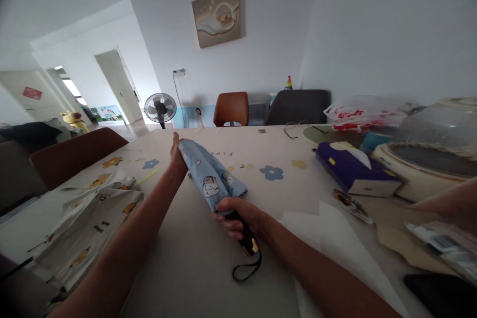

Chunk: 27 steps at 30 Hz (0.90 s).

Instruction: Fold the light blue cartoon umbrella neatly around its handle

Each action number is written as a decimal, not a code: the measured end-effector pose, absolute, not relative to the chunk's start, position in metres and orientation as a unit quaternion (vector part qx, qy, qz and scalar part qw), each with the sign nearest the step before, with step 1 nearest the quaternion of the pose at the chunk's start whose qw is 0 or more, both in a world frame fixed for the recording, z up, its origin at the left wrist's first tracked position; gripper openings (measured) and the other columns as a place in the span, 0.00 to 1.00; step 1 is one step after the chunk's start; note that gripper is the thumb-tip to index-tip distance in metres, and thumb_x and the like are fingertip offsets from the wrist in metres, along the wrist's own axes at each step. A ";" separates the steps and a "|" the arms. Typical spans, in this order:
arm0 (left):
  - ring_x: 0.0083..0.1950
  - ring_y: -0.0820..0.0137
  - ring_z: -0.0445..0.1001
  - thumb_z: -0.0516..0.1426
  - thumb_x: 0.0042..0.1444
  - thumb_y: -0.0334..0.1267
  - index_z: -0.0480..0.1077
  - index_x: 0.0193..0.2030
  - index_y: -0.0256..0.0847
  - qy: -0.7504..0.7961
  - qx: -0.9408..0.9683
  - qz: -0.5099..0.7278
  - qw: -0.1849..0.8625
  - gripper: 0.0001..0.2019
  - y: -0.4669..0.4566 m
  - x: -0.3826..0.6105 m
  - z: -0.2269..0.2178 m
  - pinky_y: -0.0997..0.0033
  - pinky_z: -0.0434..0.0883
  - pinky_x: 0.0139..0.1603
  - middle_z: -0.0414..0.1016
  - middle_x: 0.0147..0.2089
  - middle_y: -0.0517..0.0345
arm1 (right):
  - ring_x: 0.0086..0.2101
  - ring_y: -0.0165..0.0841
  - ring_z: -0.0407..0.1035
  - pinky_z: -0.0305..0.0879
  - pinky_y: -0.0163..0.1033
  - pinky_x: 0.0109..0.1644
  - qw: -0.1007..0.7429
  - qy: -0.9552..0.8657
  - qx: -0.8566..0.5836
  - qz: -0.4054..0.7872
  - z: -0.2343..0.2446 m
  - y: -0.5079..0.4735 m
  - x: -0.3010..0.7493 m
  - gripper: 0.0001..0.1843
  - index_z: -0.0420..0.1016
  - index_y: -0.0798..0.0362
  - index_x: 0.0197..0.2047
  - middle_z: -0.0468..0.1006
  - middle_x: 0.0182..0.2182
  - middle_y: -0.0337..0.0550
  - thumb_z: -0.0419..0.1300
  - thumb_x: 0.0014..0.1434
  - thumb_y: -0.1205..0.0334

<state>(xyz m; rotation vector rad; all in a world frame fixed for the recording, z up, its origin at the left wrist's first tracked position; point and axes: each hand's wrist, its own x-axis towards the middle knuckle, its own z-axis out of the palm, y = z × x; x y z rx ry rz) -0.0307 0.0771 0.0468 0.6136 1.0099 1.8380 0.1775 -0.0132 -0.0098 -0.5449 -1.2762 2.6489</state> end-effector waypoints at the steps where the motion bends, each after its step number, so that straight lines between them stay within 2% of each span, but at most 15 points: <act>1: 0.19 0.77 0.62 0.48 0.53 0.57 0.63 0.23 0.38 0.408 0.256 0.750 0.453 0.23 0.078 -0.033 0.049 0.76 0.64 0.25 0.60 0.16 0.64 | 0.08 0.19 0.44 0.50 0.27 0.09 0.088 -0.416 -0.164 0.890 -0.009 -0.012 0.179 0.08 0.58 0.54 0.27 0.57 0.13 0.27 0.52 0.50 0.58; 3: 0.21 0.76 0.65 0.50 0.54 0.53 0.66 0.25 0.36 0.387 0.278 0.753 0.454 0.21 0.078 -0.034 0.055 0.75 0.64 0.26 0.64 0.18 0.61 | 0.08 0.18 0.44 0.49 0.27 0.08 0.122 -0.402 -0.137 0.897 -0.008 -0.009 0.181 0.09 0.58 0.54 0.30 0.60 0.16 0.28 0.53 0.49 0.59; 8: 0.30 0.72 0.71 0.55 0.51 0.44 0.72 0.33 0.36 0.250 0.391 0.658 0.593 0.13 0.066 -0.033 0.068 0.73 0.66 0.32 0.73 0.29 0.56 | 0.07 0.17 0.43 0.49 0.26 0.07 0.169 -0.407 -0.103 0.892 -0.002 -0.002 0.189 0.11 0.57 0.54 0.32 0.62 0.18 0.28 0.55 0.48 0.58; 12: 0.32 0.74 0.70 0.59 0.46 0.34 0.73 0.37 0.39 0.262 0.421 0.649 0.577 0.10 0.063 -0.034 0.062 0.76 0.65 0.34 0.74 0.33 0.57 | 0.07 0.17 0.43 0.48 0.26 0.07 0.180 -0.422 -0.128 0.880 -0.002 -0.004 0.189 0.11 0.58 0.54 0.30 0.62 0.17 0.28 0.55 0.48 0.57; 14: 0.31 0.76 0.70 0.60 0.46 0.34 0.74 0.36 0.38 0.277 0.417 0.659 0.561 0.09 0.068 -0.036 0.056 0.77 0.65 0.34 0.73 0.32 0.58 | 0.08 0.18 0.45 0.50 0.27 0.09 0.182 -0.447 -0.192 0.854 -0.004 -0.008 0.183 0.10 0.59 0.54 0.26 0.59 0.13 0.28 0.54 0.49 0.56; 16: 0.31 0.76 0.70 0.60 0.45 0.35 0.74 0.32 0.37 0.294 0.415 0.666 0.546 0.06 0.074 -0.038 0.051 0.77 0.65 0.35 0.73 0.30 0.58 | 0.08 0.21 0.49 0.53 0.28 0.11 0.191 -0.489 -0.273 0.806 -0.007 -0.014 0.174 0.14 0.58 0.54 0.20 0.54 0.07 0.28 0.52 0.51 0.55; 19: 0.32 0.75 0.71 0.61 0.44 0.36 0.74 0.29 0.36 0.333 0.421 0.677 0.504 0.06 0.078 -0.036 0.051 0.76 0.66 0.36 0.74 0.30 0.57 | 0.09 0.23 0.55 0.55 0.29 0.12 0.298 -0.576 -0.383 0.658 -0.011 -0.020 0.160 0.15 0.58 0.53 0.17 0.60 0.07 0.32 0.56 0.50 0.59; 21: 0.33 0.74 0.71 0.61 0.44 0.38 0.74 0.31 0.37 0.352 0.438 0.672 0.483 0.08 0.078 -0.031 0.053 0.76 0.66 0.37 0.74 0.32 0.55 | 0.10 0.25 0.58 0.56 0.29 0.13 0.319 -0.606 -0.398 0.610 -0.012 -0.022 0.155 0.15 0.59 0.53 0.16 0.63 0.08 0.34 0.56 0.50 0.62; 24: 0.32 0.74 0.71 0.62 0.42 0.38 0.75 0.36 0.38 0.374 0.457 0.646 0.484 0.12 0.076 -0.020 0.051 0.75 0.66 0.36 0.75 0.34 0.55 | 0.09 0.27 0.60 0.57 0.30 0.12 0.321 -0.601 -0.405 0.609 -0.012 -0.023 0.153 0.15 0.60 0.53 0.16 0.64 0.08 0.35 0.55 0.51 0.62; 27: 0.29 0.77 0.68 0.63 0.40 0.34 0.74 0.35 0.36 0.393 0.418 0.656 0.491 0.13 0.079 -0.012 0.040 0.76 0.66 0.34 0.74 0.30 0.57 | 0.10 0.28 0.62 0.59 0.30 0.12 0.307 -0.584 -0.399 0.637 -0.013 -0.026 0.153 0.15 0.61 0.54 0.16 0.64 0.08 0.36 0.54 0.52 0.61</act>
